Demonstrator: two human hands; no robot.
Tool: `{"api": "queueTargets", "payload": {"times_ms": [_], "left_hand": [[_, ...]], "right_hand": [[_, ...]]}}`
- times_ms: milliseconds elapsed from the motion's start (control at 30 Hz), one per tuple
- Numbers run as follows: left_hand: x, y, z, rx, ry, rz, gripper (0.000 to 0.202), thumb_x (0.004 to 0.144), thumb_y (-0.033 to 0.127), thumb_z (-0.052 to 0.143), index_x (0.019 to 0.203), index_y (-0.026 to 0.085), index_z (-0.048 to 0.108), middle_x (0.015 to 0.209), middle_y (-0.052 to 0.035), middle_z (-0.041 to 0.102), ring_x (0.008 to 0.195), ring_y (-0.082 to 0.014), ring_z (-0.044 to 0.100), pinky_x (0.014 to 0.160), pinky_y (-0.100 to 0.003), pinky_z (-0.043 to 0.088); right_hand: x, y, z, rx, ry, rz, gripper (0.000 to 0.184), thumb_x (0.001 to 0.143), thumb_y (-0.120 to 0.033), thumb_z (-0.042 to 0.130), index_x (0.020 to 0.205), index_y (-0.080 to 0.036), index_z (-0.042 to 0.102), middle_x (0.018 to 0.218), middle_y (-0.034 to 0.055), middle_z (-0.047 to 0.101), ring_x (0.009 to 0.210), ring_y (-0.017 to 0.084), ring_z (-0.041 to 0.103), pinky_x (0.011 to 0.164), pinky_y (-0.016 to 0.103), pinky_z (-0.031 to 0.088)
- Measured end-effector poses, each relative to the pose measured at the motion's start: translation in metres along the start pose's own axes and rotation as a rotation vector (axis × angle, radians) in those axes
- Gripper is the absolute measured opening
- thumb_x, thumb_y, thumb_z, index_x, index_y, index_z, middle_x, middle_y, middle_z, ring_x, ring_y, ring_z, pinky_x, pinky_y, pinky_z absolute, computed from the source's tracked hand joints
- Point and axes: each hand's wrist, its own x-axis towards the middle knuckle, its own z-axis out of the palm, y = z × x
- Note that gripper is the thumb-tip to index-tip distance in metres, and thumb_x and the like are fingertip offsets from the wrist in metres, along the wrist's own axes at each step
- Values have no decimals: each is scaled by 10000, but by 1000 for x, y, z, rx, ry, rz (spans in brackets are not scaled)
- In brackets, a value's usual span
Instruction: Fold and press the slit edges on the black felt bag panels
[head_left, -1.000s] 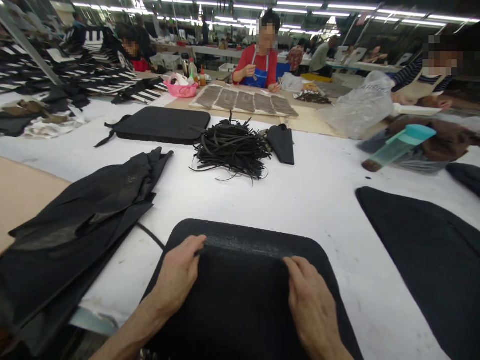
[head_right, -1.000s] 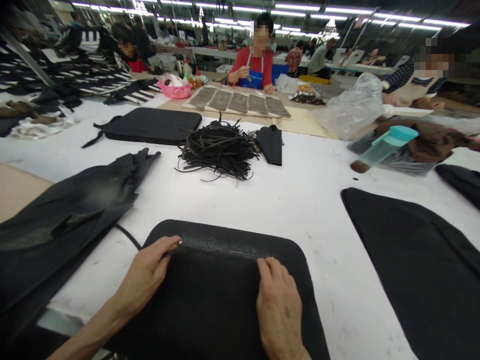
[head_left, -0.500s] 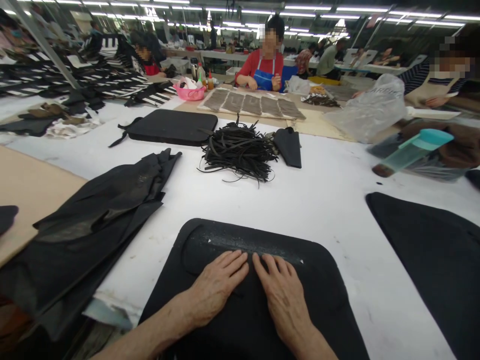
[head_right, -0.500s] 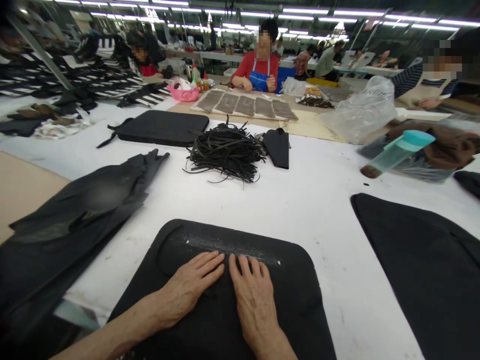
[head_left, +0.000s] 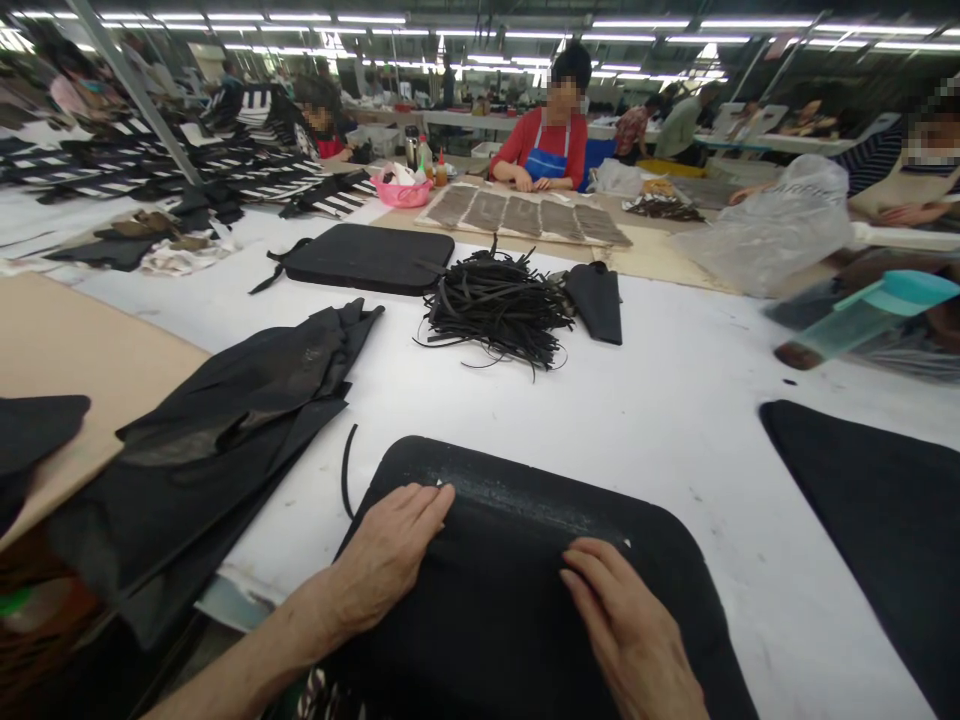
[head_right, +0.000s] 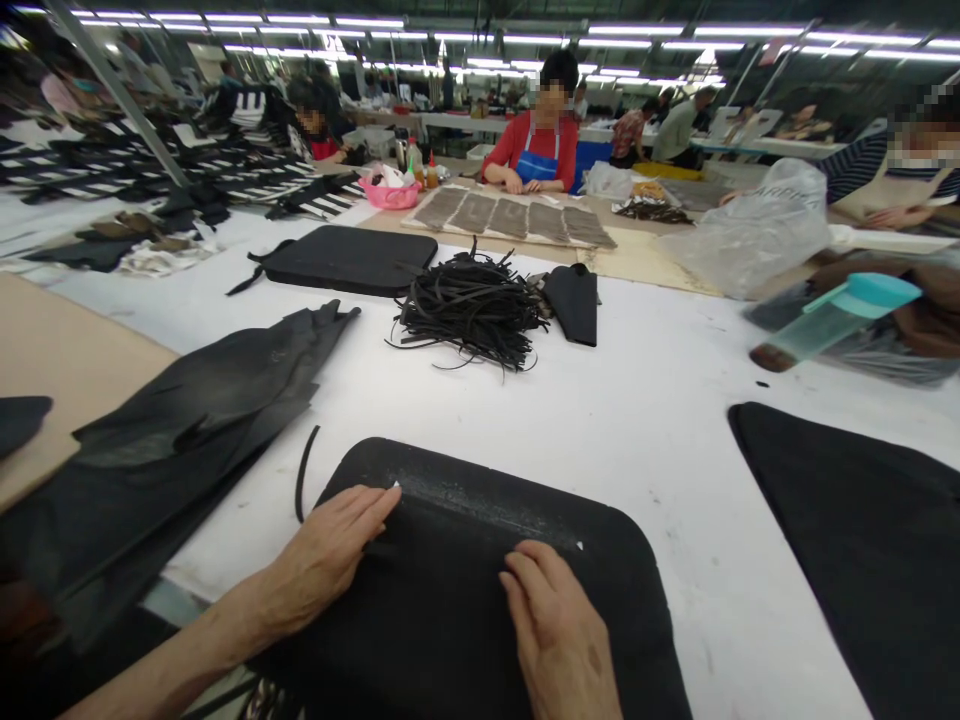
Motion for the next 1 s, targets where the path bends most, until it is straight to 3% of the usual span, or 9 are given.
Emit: {"api": "queueTargets", "payload": {"times_ms": [133, 233, 333, 433, 533, 667, 800, 1000], "left_hand": [[21, 23, 0, -14, -106, 33, 361, 883, 99, 283, 1222, 109, 409, 961, -101, 609, 858, -192, 586, 721, -318, 509], [26, 28, 5, -26, -167, 12, 378, 868, 114, 325, 1242, 119, 379, 992, -103, 598, 884, -205, 580, 685, -309, 490], [30, 28, 7, -109, -226, -8, 397, 840, 127, 380, 1237, 131, 393, 967, -81, 608, 840, -207, 581, 633, -290, 452], [35, 20, -1, -359, -312, -59, 224, 829, 209, 460, 1028, 175, 556, 802, -12, 620, 707, -154, 564, 597, -234, 393], [40, -3, -13, -690, -363, -273, 182, 795, 333, 532, 740, 175, 605, 589, 44, 520, 570, -101, 475, 538, -199, 330], [41, -37, -21, -968, -463, -509, 184, 748, 295, 524, 680, 155, 621, 557, 47, 491, 545, -91, 428, 516, -198, 302], [46, -47, -16, -1023, -372, -680, 186, 696, 280, 508, 744, 152, 633, 577, 33, 550, 519, -96, 456, 496, -201, 330], [57, -38, 5, -910, -241, -862, 156, 660, 294, 500, 677, 156, 570, 550, 30, 558, 384, -77, 413, 396, -205, 275]], "right_hand": [[25, -55, 1, 570, -348, 259, 219, 842, -379, 475, 952, -233, 596, 857, 16, 641, 711, 145, 608, 648, 228, 472], [38, -73, 8, 870, -470, 475, 263, 824, -383, 471, 984, -196, 563, 767, 5, 625, 500, 108, 549, 462, 218, 398], [46, -75, 12, 931, -513, 507, 205, 802, -351, 480, 765, -168, 564, 594, -29, 551, 393, 68, 430, 400, 202, 292], [50, -60, 7, 803, -463, 496, 288, 802, -346, 480, 568, -178, 475, 462, -62, 396, 418, 66, 356, 429, 203, 259], [46, -23, -6, 660, -412, 510, 318, 820, -390, 451, 573, -190, 454, 489, -58, 366, 472, 84, 349, 456, 216, 249], [33, 38, -23, 565, -362, 602, 370, 814, -505, 417, 604, -203, 454, 543, -41, 404, 497, 102, 357, 472, 235, 259], [25, 71, -29, 480, -321, 618, 416, 771, -580, 426, 608, -205, 502, 559, -20, 468, 505, 116, 400, 508, 251, 305], [32, 78, -28, 367, -232, 704, 442, 661, -633, 478, 628, -209, 598, 470, 0, 505, 478, 150, 453, 507, 270, 354]]}}
